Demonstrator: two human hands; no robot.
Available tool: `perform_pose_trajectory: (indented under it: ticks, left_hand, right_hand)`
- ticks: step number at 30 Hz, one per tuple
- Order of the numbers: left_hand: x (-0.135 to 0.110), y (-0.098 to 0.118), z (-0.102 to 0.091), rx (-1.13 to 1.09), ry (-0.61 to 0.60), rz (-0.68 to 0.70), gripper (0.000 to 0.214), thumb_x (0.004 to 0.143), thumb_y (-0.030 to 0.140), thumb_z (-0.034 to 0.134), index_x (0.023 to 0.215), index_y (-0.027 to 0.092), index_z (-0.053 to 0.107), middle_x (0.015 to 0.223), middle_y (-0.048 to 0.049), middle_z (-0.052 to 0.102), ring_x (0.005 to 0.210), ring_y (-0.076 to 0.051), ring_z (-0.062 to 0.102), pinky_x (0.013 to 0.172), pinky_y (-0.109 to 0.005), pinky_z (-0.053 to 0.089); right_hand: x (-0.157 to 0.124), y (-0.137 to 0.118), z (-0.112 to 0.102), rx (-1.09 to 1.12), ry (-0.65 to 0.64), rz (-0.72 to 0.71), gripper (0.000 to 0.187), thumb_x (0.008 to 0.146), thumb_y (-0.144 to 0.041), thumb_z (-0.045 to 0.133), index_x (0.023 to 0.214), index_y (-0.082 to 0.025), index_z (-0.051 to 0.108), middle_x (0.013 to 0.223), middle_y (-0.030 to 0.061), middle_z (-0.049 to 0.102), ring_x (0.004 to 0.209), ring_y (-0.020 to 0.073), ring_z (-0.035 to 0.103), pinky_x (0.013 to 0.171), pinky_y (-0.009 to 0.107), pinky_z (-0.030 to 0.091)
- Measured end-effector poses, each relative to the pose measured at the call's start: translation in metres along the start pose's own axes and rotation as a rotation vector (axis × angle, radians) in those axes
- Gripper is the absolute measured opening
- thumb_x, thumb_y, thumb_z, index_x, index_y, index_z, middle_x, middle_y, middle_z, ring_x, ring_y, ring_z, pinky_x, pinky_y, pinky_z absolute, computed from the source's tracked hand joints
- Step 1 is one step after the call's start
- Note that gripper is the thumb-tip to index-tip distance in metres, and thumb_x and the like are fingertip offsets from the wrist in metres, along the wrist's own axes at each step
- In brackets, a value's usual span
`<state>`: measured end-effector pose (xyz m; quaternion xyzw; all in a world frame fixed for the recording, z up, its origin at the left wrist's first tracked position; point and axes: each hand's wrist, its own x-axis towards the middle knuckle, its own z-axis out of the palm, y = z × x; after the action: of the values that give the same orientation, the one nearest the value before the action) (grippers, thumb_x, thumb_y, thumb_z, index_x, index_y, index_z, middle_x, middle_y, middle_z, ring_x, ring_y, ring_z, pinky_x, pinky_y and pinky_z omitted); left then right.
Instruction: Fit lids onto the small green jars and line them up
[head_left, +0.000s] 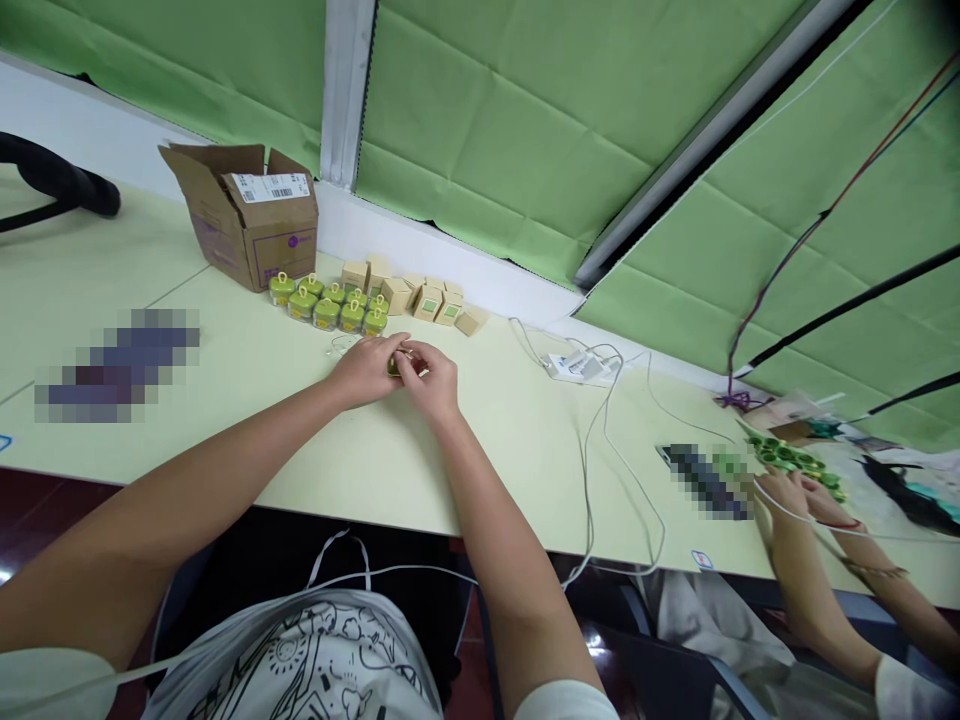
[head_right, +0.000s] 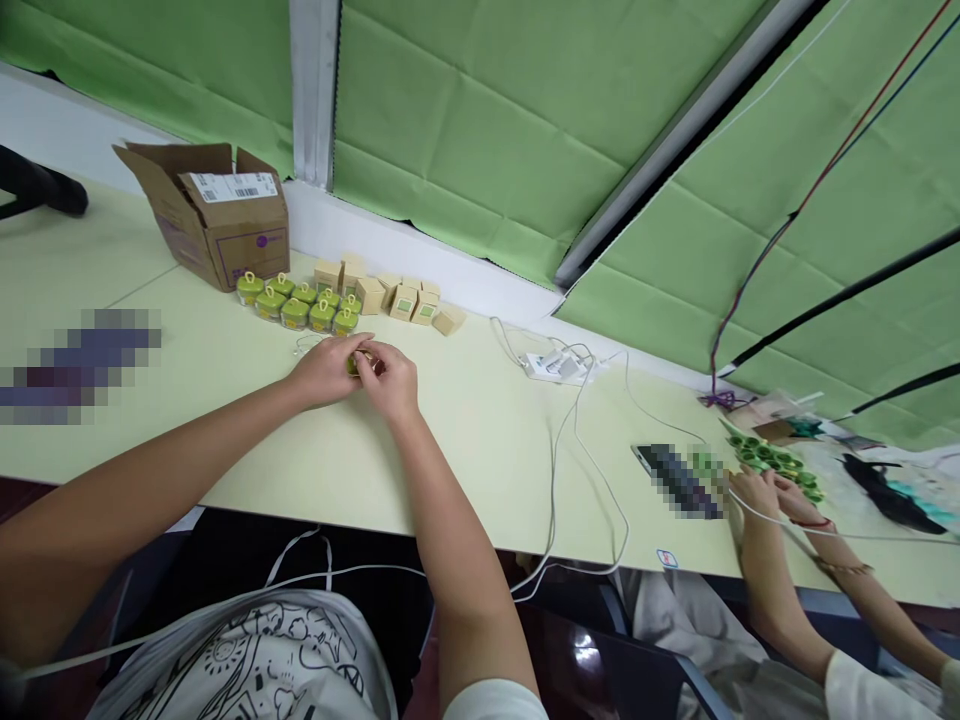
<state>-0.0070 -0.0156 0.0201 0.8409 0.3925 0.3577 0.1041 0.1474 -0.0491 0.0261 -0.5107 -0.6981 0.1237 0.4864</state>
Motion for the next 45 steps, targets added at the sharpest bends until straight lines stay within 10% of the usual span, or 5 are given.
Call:
perform_pose_trajectory:
  ticks: [31,45]
  left_hand:
    - [-0.001,-0.002,-0.01,0.112,-0.019,-0.105,0.035,0.086,0.051,0.063,0.111,0.025,0.061,0.073,-0.0018,0.069,0.067,-0.026,0.068,0.055,-0.033,0.037]
    - [-0.002,0.004,-0.014,0.071,-0.062,-0.088,0.033,0.086,0.046,0.063,0.112,0.027,0.062,0.093,-0.0039,0.075,0.081,-0.028,0.07,0.06,-0.033,0.042]
  right_hand:
    - [0.004,0.005,-0.004,0.195,-0.044,0.134,0.025,0.093,-0.044,0.056,0.095,-0.022,0.066,0.088,0.0008,0.071,0.064,0.0122,0.056,0.065,0.026,0.05]
    - [0.006,0.007,-0.009,0.045,-0.062,0.08,0.027,0.094,-0.048,0.058,0.097,-0.023,0.068,0.082,0.001,0.07,0.066,0.0142,0.057,0.067,0.028,0.049]
